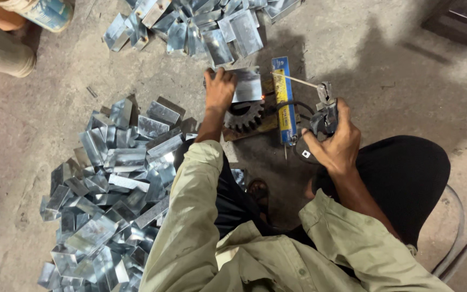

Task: The person sits on the floor and welds small rectangular metal pieces onto a larger gear-shaped metal component using a handheld welding tool. They repeatedly pick up metal pieces from a pile, position them on the gear, and apply welds, creating bright sparks.

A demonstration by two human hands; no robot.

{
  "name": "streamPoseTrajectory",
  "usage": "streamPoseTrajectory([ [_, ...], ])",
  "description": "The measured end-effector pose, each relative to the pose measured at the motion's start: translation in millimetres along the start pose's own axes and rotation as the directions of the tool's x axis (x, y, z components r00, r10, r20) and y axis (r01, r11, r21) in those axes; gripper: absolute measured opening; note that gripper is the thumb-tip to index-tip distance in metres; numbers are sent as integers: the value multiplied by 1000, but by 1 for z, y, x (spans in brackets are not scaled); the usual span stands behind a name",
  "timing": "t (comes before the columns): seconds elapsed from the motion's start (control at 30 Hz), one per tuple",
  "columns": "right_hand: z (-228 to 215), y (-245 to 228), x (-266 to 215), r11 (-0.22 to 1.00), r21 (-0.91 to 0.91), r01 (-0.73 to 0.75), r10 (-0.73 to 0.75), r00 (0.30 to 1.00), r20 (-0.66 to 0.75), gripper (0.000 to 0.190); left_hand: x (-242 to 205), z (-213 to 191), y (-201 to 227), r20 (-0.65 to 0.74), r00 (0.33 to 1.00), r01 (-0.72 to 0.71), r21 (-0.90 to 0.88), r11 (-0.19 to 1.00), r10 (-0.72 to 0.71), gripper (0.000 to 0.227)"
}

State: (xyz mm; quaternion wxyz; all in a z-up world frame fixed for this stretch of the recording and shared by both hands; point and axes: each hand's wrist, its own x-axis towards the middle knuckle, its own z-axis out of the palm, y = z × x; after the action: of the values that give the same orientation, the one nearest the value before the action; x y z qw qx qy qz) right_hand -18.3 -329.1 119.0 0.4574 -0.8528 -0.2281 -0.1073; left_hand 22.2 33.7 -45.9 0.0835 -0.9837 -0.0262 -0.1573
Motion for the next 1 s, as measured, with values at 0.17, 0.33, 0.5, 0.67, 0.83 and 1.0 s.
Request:
streamPoseTrajectory([
  [0.17,5,0,-2,1000,-7,11,-11,999,30,83,-38,-12,26,-100,990,87,-89,992,-96,27],
  [0.33,5,-1,-8,996,-23,81,-80,996,39,81,-69,-27,50,-91,983,156,-47,987,-159,38],
  [0.5,6,3,-9,994,20,109,-110,992,55,78,-75,-26,62,-44,982,184,0,983,-184,45],
  [0.67,3,6,-9,991,25,128,-129,991,36,79,-89,-28,88,-49,950,288,-238,928,-307,48],
  [0.83,0,11,-6,995,47,93,-94,995,31,78,-76,37,97,468,450,505,-836,-216,-760,41],
  [1.0,-4,7,-5,999,-10,50,-50,999,-4,81,40,100,30,643,279,-9,-741,-672,-713,15],
])
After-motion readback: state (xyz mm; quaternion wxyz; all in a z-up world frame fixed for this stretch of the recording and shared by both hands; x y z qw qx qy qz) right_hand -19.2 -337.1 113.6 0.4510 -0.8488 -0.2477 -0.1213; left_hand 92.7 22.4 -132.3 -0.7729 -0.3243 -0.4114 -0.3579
